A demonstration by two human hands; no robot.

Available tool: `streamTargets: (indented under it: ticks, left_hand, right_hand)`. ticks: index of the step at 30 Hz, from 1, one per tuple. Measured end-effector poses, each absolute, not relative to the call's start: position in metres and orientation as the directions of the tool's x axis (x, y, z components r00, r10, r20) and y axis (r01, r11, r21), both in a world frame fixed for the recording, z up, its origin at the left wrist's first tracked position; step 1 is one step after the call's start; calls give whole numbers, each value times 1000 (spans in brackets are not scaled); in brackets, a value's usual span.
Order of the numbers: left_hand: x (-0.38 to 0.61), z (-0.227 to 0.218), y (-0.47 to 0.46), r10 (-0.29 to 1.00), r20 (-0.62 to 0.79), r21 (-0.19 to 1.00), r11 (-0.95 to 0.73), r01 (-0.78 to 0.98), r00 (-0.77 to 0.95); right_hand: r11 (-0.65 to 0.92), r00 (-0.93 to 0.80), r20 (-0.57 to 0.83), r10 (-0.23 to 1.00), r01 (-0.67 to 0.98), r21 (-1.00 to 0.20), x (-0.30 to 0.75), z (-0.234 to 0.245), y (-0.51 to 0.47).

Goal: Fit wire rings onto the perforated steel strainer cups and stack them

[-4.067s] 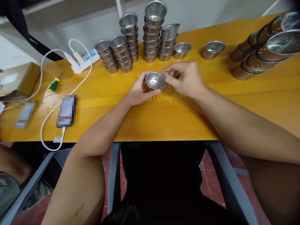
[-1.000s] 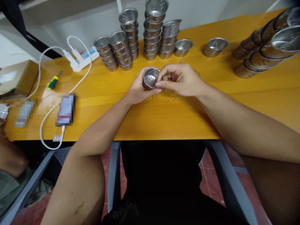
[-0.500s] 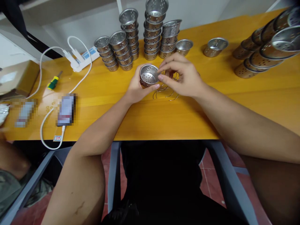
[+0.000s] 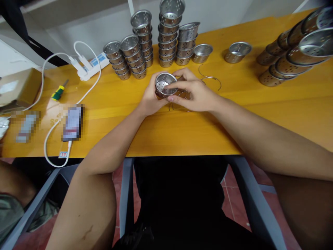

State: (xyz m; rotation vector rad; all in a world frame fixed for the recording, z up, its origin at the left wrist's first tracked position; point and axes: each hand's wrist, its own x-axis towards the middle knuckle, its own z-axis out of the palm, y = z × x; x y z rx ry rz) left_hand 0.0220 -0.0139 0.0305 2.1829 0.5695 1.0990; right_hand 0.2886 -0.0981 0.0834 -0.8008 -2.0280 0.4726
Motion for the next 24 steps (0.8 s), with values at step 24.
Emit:
streamTargets:
  ticks: [24]
  left_hand:
    - [24,16,-18,654,441,721,-666,192,614]
  right_hand:
    - [20,500,561,660,735,-678,463,72,-7]
